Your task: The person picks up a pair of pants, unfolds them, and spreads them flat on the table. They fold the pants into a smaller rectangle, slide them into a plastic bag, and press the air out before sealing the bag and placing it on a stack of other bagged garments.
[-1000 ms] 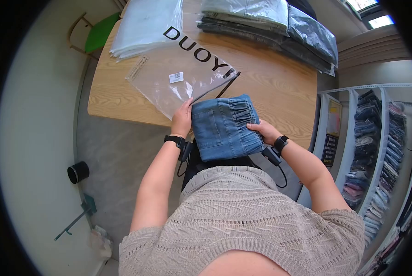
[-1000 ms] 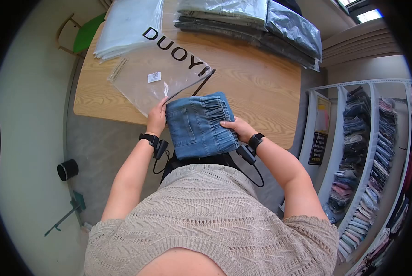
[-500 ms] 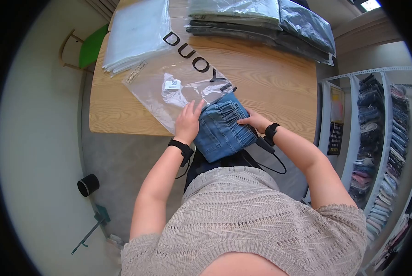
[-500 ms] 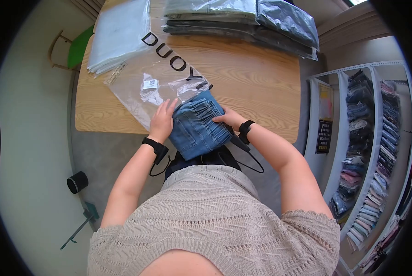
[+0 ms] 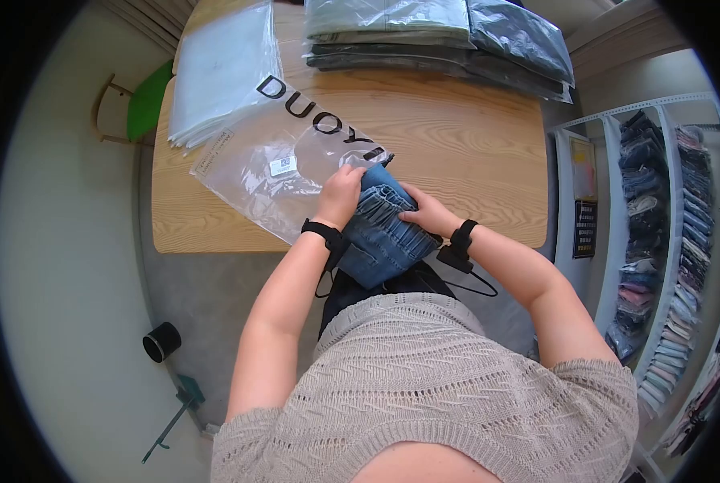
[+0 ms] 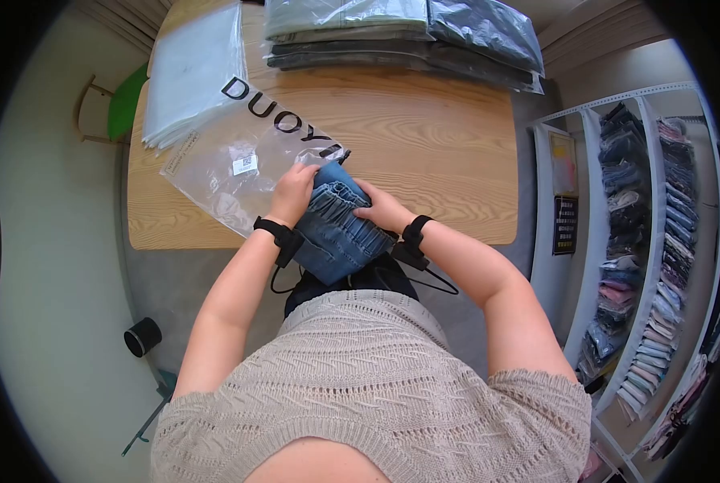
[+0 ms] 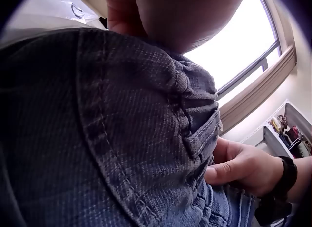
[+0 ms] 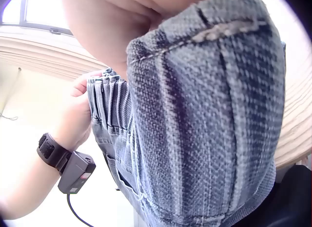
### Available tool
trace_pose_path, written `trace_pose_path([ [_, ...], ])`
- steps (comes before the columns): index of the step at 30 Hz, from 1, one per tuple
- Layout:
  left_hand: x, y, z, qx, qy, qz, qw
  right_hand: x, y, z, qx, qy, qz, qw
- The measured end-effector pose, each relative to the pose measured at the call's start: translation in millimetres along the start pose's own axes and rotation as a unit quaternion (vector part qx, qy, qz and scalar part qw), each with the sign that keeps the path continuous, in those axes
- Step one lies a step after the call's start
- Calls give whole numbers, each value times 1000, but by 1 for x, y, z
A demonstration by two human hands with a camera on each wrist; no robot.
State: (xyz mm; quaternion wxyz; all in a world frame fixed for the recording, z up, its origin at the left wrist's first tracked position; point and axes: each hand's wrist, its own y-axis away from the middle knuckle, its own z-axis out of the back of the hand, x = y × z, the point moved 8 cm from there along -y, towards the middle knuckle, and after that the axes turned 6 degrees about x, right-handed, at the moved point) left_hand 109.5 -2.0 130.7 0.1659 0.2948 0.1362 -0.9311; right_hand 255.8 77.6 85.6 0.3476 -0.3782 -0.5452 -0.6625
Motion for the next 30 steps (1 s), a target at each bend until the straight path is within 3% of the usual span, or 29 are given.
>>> trace_pose_path([
  [6,7,-17,-9,30,-162,21,986,1,-6,1,3,45,25,999],
  [10,8,-30,-13,54,-159,50,985,0,-13,1,-1,68,42,997],
  [13,-7,-25,-1,27,-130,10,991,-4,-18,0,-2,38,26,999],
  [16,-36,-19,3,17,-94,-85,992,-4,-21,5,-34,17,42,998],
  [20,-41,-14,3,62,-96,-99,988,-18,-24,10,-45,-35,-45,997],
  [22,-23,-14,11,45,-114,-44,991,-23,-26,11,-63,-29,-69,995],
  [25,-6,-12,16,49,-111,-15,992,-14,-29,13,-115,78,-121,983],
  [26,-4,-11,17,49,-113,-14,992,12,-20,18,-199,237,-46,950],
  [27,-4,-9,16,50,-107,-14,993,42,-6,15,-277,387,31,879],
  [28,-2,-8,15,51,-101,-15,993,49,-8,-3,-212,394,104,888],
  [29,-1,-9,13,52,-100,-15,994,48,-10,-7,-212,394,103,888],
  [30,1,-8,13,36,-90,-18,995,55,-13,-31,-155,471,188,848],
])
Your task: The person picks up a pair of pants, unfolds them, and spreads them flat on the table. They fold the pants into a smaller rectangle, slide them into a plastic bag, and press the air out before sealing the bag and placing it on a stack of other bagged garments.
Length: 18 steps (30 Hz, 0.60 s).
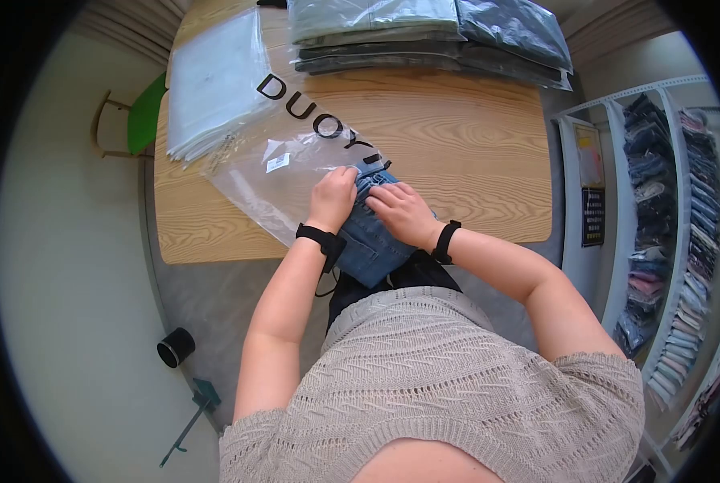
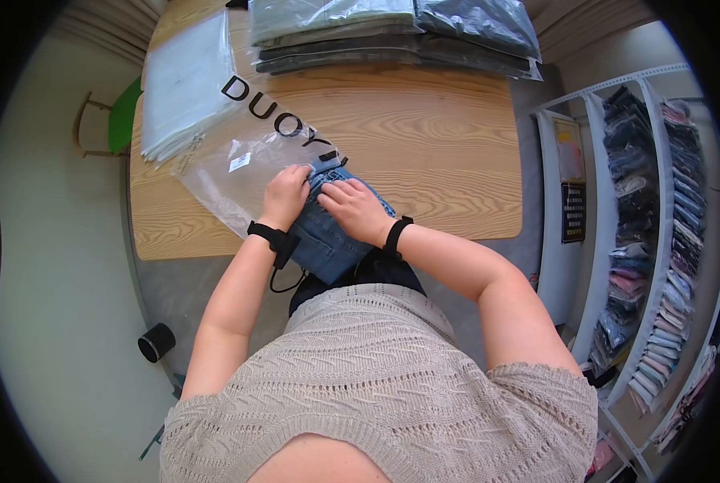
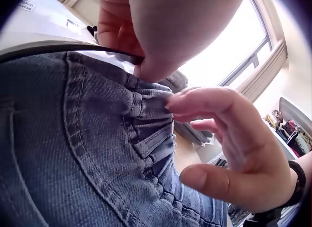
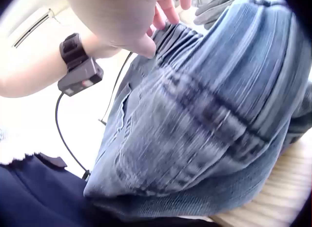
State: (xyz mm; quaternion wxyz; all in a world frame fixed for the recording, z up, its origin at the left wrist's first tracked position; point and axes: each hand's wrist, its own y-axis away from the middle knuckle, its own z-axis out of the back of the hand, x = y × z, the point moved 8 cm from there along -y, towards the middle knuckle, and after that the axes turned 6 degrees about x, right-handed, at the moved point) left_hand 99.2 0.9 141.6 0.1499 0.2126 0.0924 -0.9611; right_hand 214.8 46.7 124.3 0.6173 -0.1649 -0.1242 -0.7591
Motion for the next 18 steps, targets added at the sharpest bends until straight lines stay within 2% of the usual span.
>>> trace_pose_path([
  [1,0,0,1,-16,9,-2,1000,22,0,-11,16,61,118,991],
  [2,0,0,-1,-16,10,-3,1000,22,-2,-17,16,61,117,991],
  [4,-2,-1,-7,11,-9,-3,1000,12,-9,-24,10,6,47,999],
  [5,-1,2,-9,12,-9,-1,1000,12,-15,-31,12,5,48,999],
  [7,-8,9,-24,37,-23,-20,999,-2,-23,-47,73,9,-31,997],
  [9,-12,16,-31,51,-46,-28,997,-5,-23,-47,82,-4,-44,996],
  [11,-7,24,-25,39,-49,-3,998,-6,-20,-36,97,-96,-9,991],
  [12,-2,30,-21,30,-65,9,997,-11,-17,-29,64,-132,-6,989],
  [13,-1,37,-17,31,-63,13,997,-19,-9,-18,27,-155,-28,987],
  [15,0,54,3,-36,-61,16,997,-46,18,-3,7,-197,-143,970],
  [16,6,66,6,-34,-23,15,999,-50,27,-2,12,-197,-142,970],
  [18,12,96,7,-13,2,23,1000,-84,68,-24,87,-294,-367,878],
])
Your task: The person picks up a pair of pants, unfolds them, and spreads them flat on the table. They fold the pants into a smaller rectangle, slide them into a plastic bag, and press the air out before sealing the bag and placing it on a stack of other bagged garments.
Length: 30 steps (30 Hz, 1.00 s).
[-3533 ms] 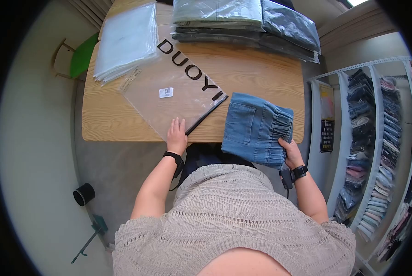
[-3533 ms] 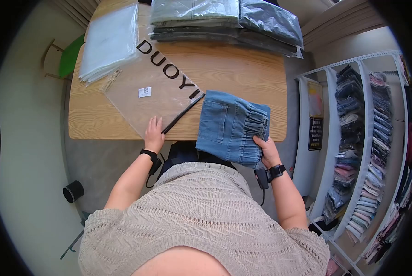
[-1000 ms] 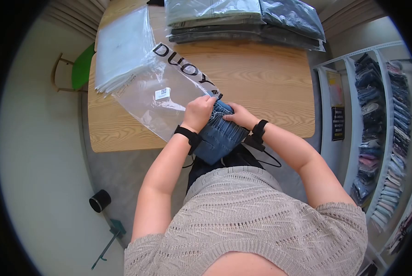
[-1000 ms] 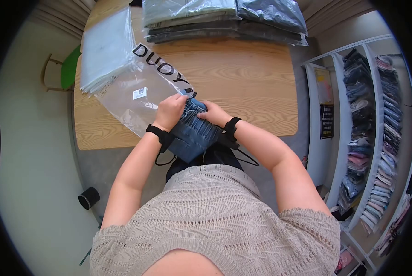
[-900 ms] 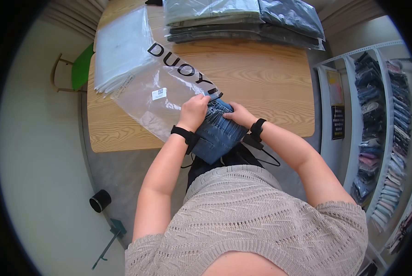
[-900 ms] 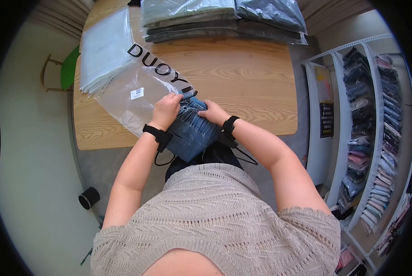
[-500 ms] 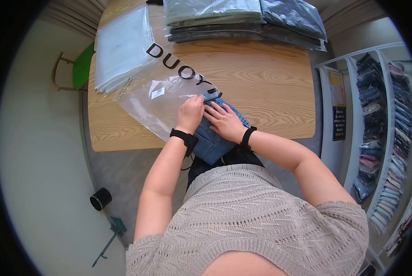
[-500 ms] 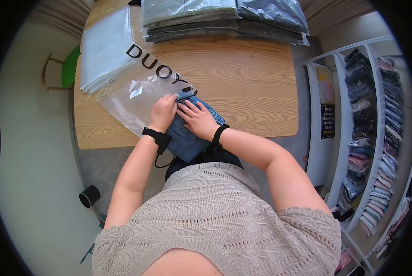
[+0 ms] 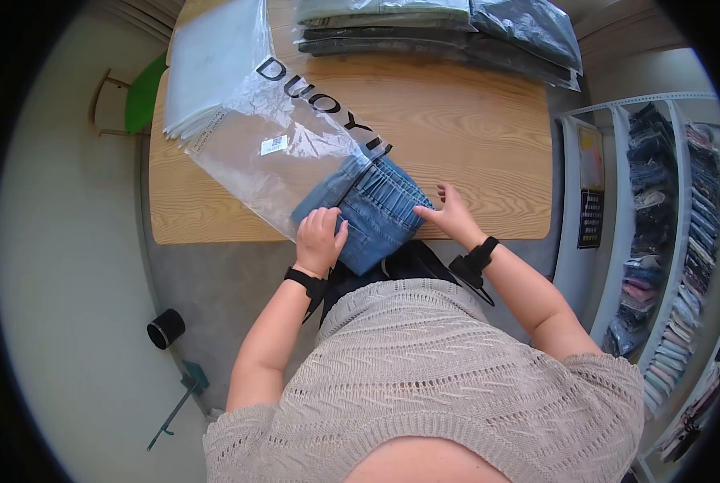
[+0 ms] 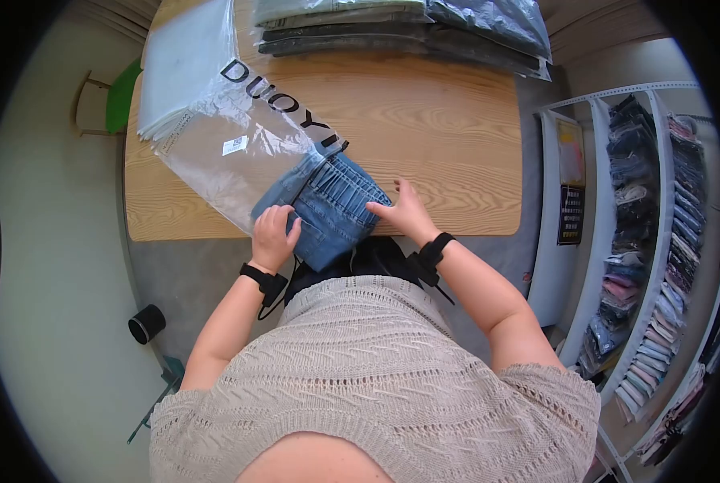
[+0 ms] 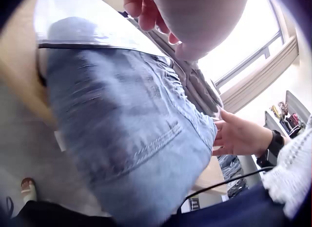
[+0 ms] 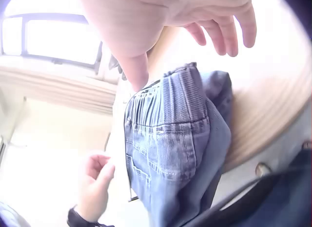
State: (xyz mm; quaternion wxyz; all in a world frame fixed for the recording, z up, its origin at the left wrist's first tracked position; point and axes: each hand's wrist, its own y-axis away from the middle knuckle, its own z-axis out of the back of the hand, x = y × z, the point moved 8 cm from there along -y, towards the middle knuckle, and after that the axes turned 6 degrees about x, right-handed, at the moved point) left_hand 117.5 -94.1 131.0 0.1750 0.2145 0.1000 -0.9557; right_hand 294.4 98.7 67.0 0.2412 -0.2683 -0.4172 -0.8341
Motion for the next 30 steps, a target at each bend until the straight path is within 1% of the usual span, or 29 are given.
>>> trace_pose_path([
  [1,6,12,1,14,12,6,1000,-6,3,0,5,4,1,1000],
  [2,8,23,3,13,11,13,1000,-27,8,-16,105,-102,-82,986],
  [3,6,32,7,12,23,6,1000,-40,17,-37,201,-203,-164,944],
  [4,6,39,9,12,35,-3,999,-43,18,-45,207,-199,-165,943],
  [5,9,44,7,13,34,4,999,-40,23,-65,274,-277,-166,906],
  [6,10,51,2,18,45,12,999,-34,29,-80,337,-350,-167,858],
  [7,10,58,-4,22,56,20,998,-33,28,-89,342,-345,-169,857],
  [9,8,67,-15,29,69,20,997,-21,16,-106,300,-482,-148,810],
  [10,3,72,-19,39,82,13,996,-19,11,-111,294,-532,-159,778],
  [11,-1,77,-22,38,80,18,996,-21,11,-115,299,-530,-160,778],
  [13,-21,88,-32,65,98,-18,993,-22,11,-118,267,-595,-179,736],
  [15,-33,99,-42,74,96,-27,992,-18,11,-122,270,-597,-169,736],
  [17,-51,109,-55,100,116,-66,986,-16,11,-115,250,-594,-155,749],
  [18,-57,115,-63,137,123,-71,980,-4,18,-108,249,-603,-163,740],
  [19,-60,116,-64,132,121,-68,981,6,21,-103,252,-600,-160,742],
  [21,-79,121,-74,144,128,-118,974,25,27,-100,273,-656,-148,688],
  [22,-84,122,-82,164,111,-138,971,27,25,-98,249,-665,-129,692],
  [23,-85,122,-85,160,109,-137,972,31,26,-99,251,-662,-127,694],
  [25,-78,104,-92,197,61,-21,978,36,24,-98,237,-671,-136,690],
  [26,-71,90,-88,131,3,1,991,41,19,-98,238,-670,-130,691],
  [27,-68,84,-96,126,-2,0,992,40,22,-98,246,-670,-140,687],
  [28,-44,81,-110,124,133,116,976,40,24,-99,254,-670,-149,682],
  [29,-20,80,-129,117,266,227,930,39,24,-100,255,-674,-149,677],
  [30,-9,78,-153,128,229,216,941,40,25,-100,254,-676,-148,675],
])
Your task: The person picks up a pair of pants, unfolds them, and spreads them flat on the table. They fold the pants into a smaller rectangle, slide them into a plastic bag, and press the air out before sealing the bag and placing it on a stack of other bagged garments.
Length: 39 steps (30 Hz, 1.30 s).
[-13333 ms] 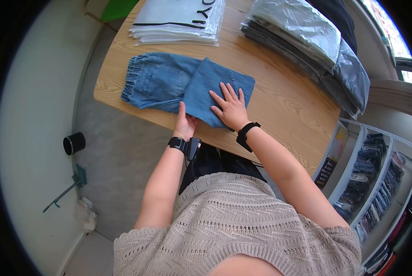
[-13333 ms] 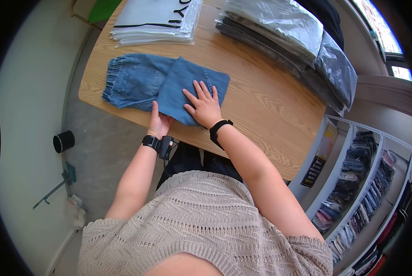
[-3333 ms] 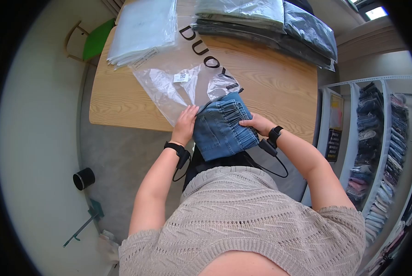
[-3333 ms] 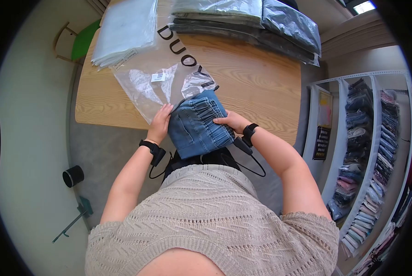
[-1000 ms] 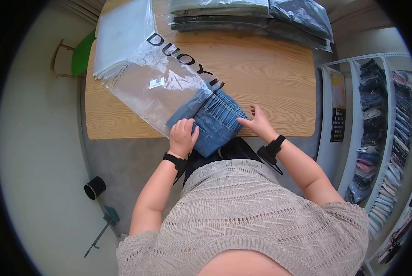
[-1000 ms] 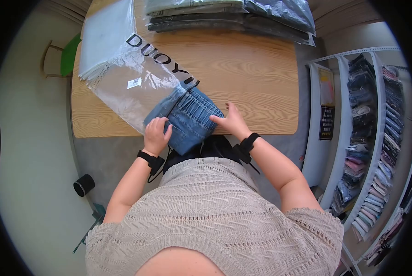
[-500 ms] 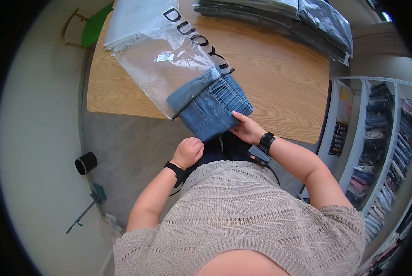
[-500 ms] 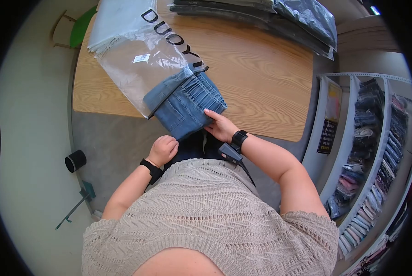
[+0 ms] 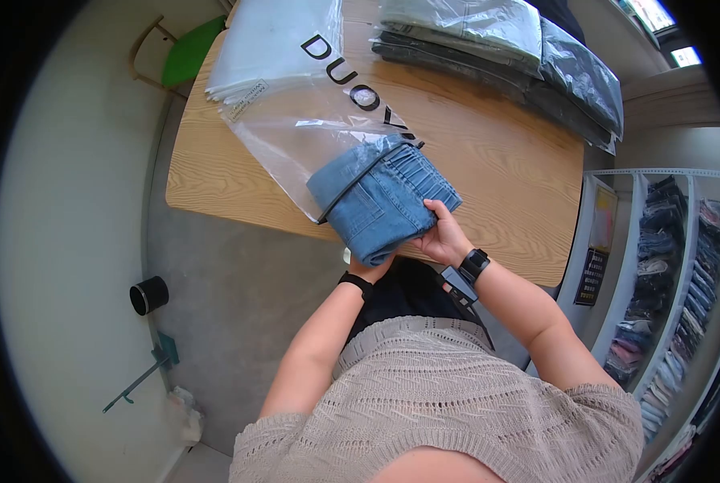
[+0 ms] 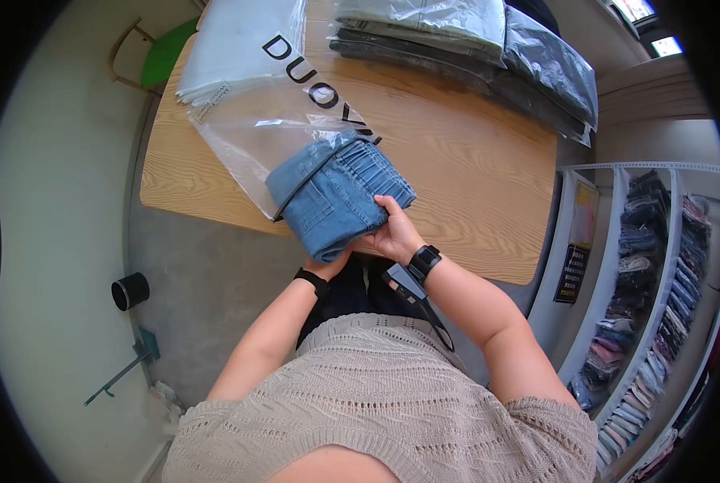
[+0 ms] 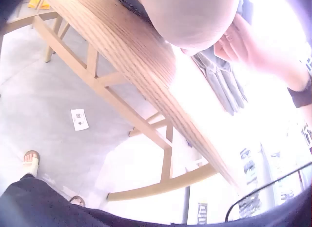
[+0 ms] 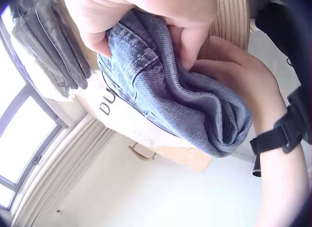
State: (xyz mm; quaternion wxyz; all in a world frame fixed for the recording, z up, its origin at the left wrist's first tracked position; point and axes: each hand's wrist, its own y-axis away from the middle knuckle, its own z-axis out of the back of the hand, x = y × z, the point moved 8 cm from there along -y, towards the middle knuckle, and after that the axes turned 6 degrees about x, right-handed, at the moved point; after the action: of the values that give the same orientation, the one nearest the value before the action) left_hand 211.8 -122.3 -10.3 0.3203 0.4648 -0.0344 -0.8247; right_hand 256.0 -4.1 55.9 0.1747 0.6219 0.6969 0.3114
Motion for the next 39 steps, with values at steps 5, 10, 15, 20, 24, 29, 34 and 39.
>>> trace_pose_path([
  [5,13,-17,-2,-162,60,-12,985,-5,4,-1,-16,-24,-1,1000],
  [10,26,-26,-3,-139,34,28,989,-4,-9,15,-31,-12,-22,999],
  [15,17,-38,-2,-114,-1,60,992,6,-19,12,-31,64,-7,997],
  [20,22,-42,24,-87,-43,97,991,0,-82,-14,18,54,-16,998],
  [24,0,-36,48,-61,-147,143,977,-2,-119,-39,29,17,-4,999],
  [29,-9,-30,59,-155,-262,77,950,3,-151,-47,56,3,26,998],
  [34,-12,-13,58,-99,-222,-33,970,28,-119,-54,100,35,73,992],
  [39,-5,10,42,-31,-204,-85,975,16,-86,-34,77,30,86,993],
])
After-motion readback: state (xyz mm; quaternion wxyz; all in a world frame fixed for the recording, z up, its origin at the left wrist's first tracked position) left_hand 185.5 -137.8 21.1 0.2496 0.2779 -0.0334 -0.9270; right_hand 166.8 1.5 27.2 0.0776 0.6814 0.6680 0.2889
